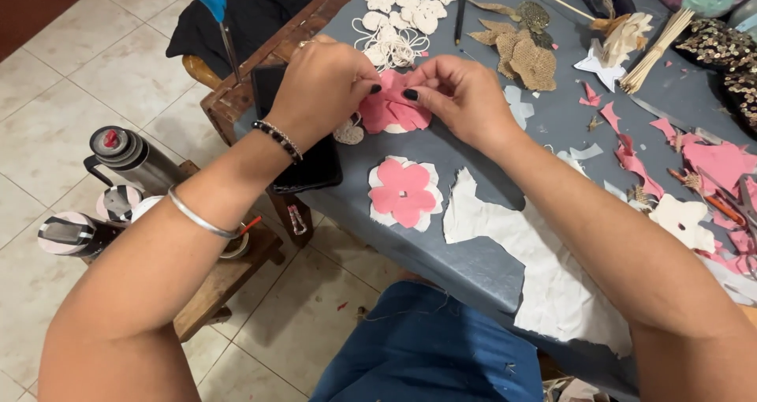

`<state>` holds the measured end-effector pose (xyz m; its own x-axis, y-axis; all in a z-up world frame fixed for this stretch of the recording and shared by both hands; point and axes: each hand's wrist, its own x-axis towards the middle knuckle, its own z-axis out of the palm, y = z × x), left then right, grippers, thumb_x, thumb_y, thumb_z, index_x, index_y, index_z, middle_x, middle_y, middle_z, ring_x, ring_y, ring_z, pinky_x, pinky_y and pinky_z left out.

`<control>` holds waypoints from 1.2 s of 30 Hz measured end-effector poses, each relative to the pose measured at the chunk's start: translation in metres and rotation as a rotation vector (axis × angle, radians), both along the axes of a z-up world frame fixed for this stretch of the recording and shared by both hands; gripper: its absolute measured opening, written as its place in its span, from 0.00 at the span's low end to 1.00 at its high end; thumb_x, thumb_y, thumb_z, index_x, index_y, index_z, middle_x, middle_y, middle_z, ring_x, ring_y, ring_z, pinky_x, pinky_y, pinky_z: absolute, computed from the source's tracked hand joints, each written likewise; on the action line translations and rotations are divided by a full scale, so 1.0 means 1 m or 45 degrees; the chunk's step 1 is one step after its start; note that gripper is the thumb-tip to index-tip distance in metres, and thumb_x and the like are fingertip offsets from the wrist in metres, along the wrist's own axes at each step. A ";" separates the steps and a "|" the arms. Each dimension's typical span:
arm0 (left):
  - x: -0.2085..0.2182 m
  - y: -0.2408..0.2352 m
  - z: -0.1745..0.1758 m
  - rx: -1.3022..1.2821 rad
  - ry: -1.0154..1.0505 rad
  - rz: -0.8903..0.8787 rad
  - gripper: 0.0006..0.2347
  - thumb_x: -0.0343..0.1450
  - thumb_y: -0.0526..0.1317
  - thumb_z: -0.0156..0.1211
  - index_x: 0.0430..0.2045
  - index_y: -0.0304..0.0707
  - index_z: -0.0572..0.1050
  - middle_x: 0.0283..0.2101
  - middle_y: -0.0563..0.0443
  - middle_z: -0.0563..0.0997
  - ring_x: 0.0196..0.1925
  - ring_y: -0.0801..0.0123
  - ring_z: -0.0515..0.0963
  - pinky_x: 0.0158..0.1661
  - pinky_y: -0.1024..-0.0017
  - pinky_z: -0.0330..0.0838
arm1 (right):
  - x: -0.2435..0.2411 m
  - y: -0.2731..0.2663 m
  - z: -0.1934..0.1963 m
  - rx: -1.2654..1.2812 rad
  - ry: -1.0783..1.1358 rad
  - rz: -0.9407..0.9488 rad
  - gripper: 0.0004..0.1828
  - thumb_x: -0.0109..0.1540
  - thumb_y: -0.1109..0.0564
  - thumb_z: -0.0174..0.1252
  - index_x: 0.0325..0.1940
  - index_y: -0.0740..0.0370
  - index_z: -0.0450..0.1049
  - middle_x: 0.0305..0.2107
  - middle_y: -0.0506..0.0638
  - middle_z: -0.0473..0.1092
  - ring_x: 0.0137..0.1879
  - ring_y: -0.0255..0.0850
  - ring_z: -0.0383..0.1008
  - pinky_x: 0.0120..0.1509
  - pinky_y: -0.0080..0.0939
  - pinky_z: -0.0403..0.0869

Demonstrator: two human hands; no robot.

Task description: Cutting out flower shapes from white fabric and layering them with other fabric pieces on a craft table.

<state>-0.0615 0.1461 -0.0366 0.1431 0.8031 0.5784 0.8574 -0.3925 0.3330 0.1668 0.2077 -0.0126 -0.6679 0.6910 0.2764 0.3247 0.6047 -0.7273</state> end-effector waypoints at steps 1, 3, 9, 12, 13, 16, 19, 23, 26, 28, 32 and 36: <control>-0.001 0.005 -0.003 -0.056 0.024 0.065 0.13 0.68 0.33 0.58 0.10 0.52 0.76 0.18 0.57 0.77 0.32 0.48 0.72 0.40 0.54 0.67 | 0.000 0.000 0.000 -0.004 0.016 0.017 0.07 0.66 0.66 0.60 0.40 0.55 0.75 0.38 0.42 0.79 0.34 0.27 0.73 0.43 0.27 0.73; -0.002 0.008 -0.001 -0.092 -0.002 0.036 0.13 0.68 0.34 0.59 0.09 0.48 0.69 0.16 0.55 0.71 0.26 0.50 0.68 0.36 0.56 0.65 | 0.001 -0.003 0.003 0.007 0.031 0.025 0.02 0.68 0.60 0.59 0.41 0.56 0.76 0.33 0.43 0.77 0.32 0.27 0.73 0.41 0.28 0.73; 0.003 0.010 0.011 -0.167 -0.129 -0.101 0.09 0.71 0.38 0.61 0.17 0.45 0.77 0.22 0.57 0.80 0.25 0.63 0.76 0.30 0.62 0.65 | -0.003 -0.020 0.015 0.092 0.048 -0.030 0.11 0.70 0.47 0.57 0.45 0.56 0.75 0.30 0.40 0.75 0.31 0.27 0.72 0.38 0.28 0.69; 0.006 0.009 0.014 -0.122 -0.150 -0.157 0.07 0.70 0.36 0.56 0.19 0.46 0.74 0.23 0.58 0.77 0.25 0.61 0.73 0.41 0.62 0.66 | -0.005 -0.019 0.017 0.293 0.106 -0.011 0.11 0.65 0.57 0.63 0.50 0.57 0.72 0.38 0.45 0.74 0.39 0.35 0.73 0.43 0.33 0.69; 0.006 0.009 0.012 -0.087 -0.150 -0.173 0.08 0.68 0.34 0.52 0.16 0.46 0.66 0.20 0.60 0.71 0.23 0.60 0.67 0.49 0.62 0.65 | -0.006 -0.016 0.016 0.551 0.109 0.007 0.15 0.63 0.63 0.63 0.52 0.56 0.70 0.45 0.47 0.71 0.50 0.41 0.70 0.51 0.40 0.67; 0.003 0.017 0.008 -0.105 -0.186 -0.118 0.07 0.69 0.33 0.46 0.18 0.41 0.66 0.18 0.53 0.68 0.23 0.61 0.64 0.28 0.62 0.57 | 0.002 -0.012 0.016 1.079 -0.110 0.069 0.11 0.69 0.59 0.66 0.54 0.50 0.75 0.59 0.55 0.66 0.61 0.51 0.72 0.64 0.56 0.58; 0.002 0.021 0.007 -0.247 -0.256 -0.146 0.07 0.67 0.34 0.45 0.17 0.42 0.64 0.19 0.55 0.68 0.25 0.64 0.65 0.29 0.63 0.56 | 0.001 -0.010 0.013 1.200 -0.065 0.039 0.03 0.72 0.52 0.66 0.49 0.47 0.78 0.59 0.53 0.67 0.55 0.52 0.73 0.63 0.56 0.58; 0.007 0.019 0.011 -0.382 -0.288 -0.138 0.07 0.67 0.35 0.46 0.16 0.45 0.66 0.19 0.60 0.69 0.25 0.70 0.65 0.29 0.68 0.57 | -0.002 0.003 0.002 1.243 -0.047 0.004 0.08 0.69 0.57 0.73 0.43 0.48 0.78 0.57 0.54 0.68 0.50 0.52 0.75 0.63 0.58 0.58; -0.001 0.031 0.005 -0.160 -0.231 -0.080 0.09 0.69 0.37 0.46 0.16 0.43 0.67 0.20 0.57 0.71 0.25 0.64 0.69 0.28 0.62 0.59 | 0.002 0.000 0.001 1.265 -0.066 0.048 0.11 0.66 0.63 0.72 0.43 0.48 0.79 0.53 0.52 0.69 0.52 0.53 0.70 0.61 0.56 0.58; -0.010 0.038 0.007 0.235 -0.221 0.069 0.04 0.73 0.34 0.54 0.30 0.43 0.75 0.28 0.53 0.79 0.29 0.60 0.77 0.33 0.61 0.67 | 0.006 -0.005 0.001 1.285 -0.149 0.172 0.06 0.67 0.62 0.66 0.43 0.51 0.80 0.53 0.47 0.70 0.57 0.44 0.74 0.62 0.57 0.57; -0.023 0.021 0.033 0.281 -0.214 0.205 0.10 0.78 0.35 0.52 0.23 0.38 0.69 0.19 0.52 0.70 0.20 0.60 0.69 0.25 0.59 0.59 | 0.019 -0.007 -0.004 1.290 -0.283 0.195 0.06 0.67 0.58 0.68 0.47 0.51 0.81 0.54 0.47 0.70 0.56 0.47 0.74 0.59 0.57 0.59; -0.005 -0.036 0.079 0.195 -0.106 -0.043 0.08 0.80 0.29 0.48 0.29 0.36 0.66 0.23 0.50 0.65 0.25 0.62 0.63 0.31 0.62 0.54 | 0.040 -0.021 0.024 1.129 -0.400 0.224 0.08 0.68 0.57 0.63 0.52 0.52 0.80 0.58 0.54 0.71 0.56 0.53 0.75 0.60 0.63 0.62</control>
<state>-0.0667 0.1099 0.0424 0.1148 0.7001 0.7047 0.8150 -0.4720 0.3361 0.2064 0.1864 0.0111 -0.8750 0.1989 0.4414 0.2791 0.9522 0.1242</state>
